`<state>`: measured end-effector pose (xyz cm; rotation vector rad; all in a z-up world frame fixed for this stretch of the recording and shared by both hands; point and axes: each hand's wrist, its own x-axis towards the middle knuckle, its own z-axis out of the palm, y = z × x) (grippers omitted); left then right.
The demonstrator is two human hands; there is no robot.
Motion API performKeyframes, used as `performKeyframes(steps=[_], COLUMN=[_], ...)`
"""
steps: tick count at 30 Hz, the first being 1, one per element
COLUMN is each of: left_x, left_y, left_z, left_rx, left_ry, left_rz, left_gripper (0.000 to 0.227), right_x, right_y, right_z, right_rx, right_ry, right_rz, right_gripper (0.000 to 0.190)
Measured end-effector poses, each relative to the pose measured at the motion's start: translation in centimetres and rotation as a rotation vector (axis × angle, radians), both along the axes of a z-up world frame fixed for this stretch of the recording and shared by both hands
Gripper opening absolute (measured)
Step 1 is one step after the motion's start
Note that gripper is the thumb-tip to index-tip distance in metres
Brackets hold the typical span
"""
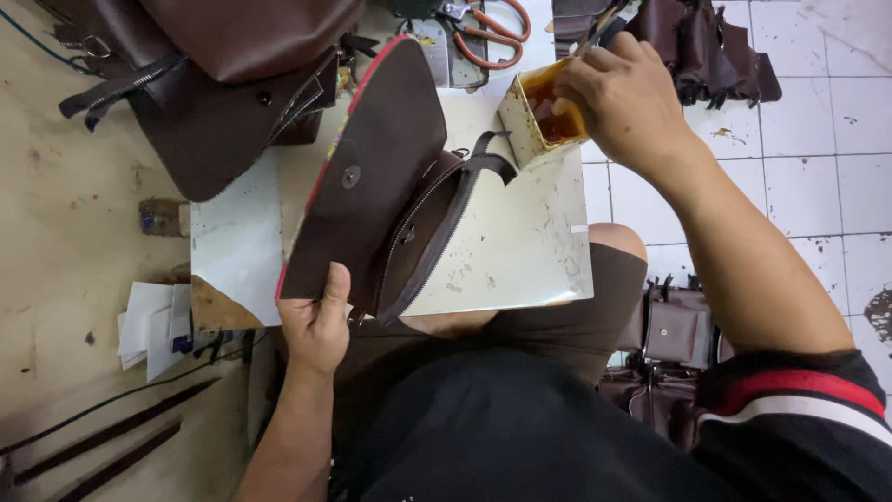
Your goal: The person applies glue to the inner seams of a brown leather bag using a brush, dipping the brush into a glue container multiple times. They then move the bag aside and apply glue to a small piece of white material.
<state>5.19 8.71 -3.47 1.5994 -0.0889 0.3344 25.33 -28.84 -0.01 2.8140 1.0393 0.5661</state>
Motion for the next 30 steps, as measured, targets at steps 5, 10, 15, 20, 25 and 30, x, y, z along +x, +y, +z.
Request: performKeyframes(steps=[5,10,15,20,25,30], left_x=[0.2,0.6,1.4,2.1,1.0,-0.5], left_y=[1.7,2.6,1.5,0.8,-1.0,-2.3], left_z=[-1.7,-4.9,-4.6,-2.7,-1.7,-5.8], left_rx=[0.139,0.317,0.114,0.072,-0.157,-0.497], left_ry=[-0.027,-0.041,-0.053,0.112,0.247,0.230], left_rz=[0.039,0.129,0.349,0.315,0.247,0.318], left_gripper=[0.041,0.055,0.047,0.058,0.067,0.063], right_x=[0.7,1.0,0.6,1.0,0.2,0.1], right_y=[0.6,0.2,-0.6,-0.1,0.0,-1.9], right_z=[-0.6,2.0,5.0,0.6,3.2,5.8], right_rx=[-0.121,0.032,0.290,0.033,0.047,0.253], right_ry=[-0.066,0.222,0.503,0.181,0.370,0.660], right_rz=[-0.002,0.049,-0.035,0.032,-0.043,-0.146], right_gripper=[0.014,0.017,0.018,0.009,0.017,0.014])
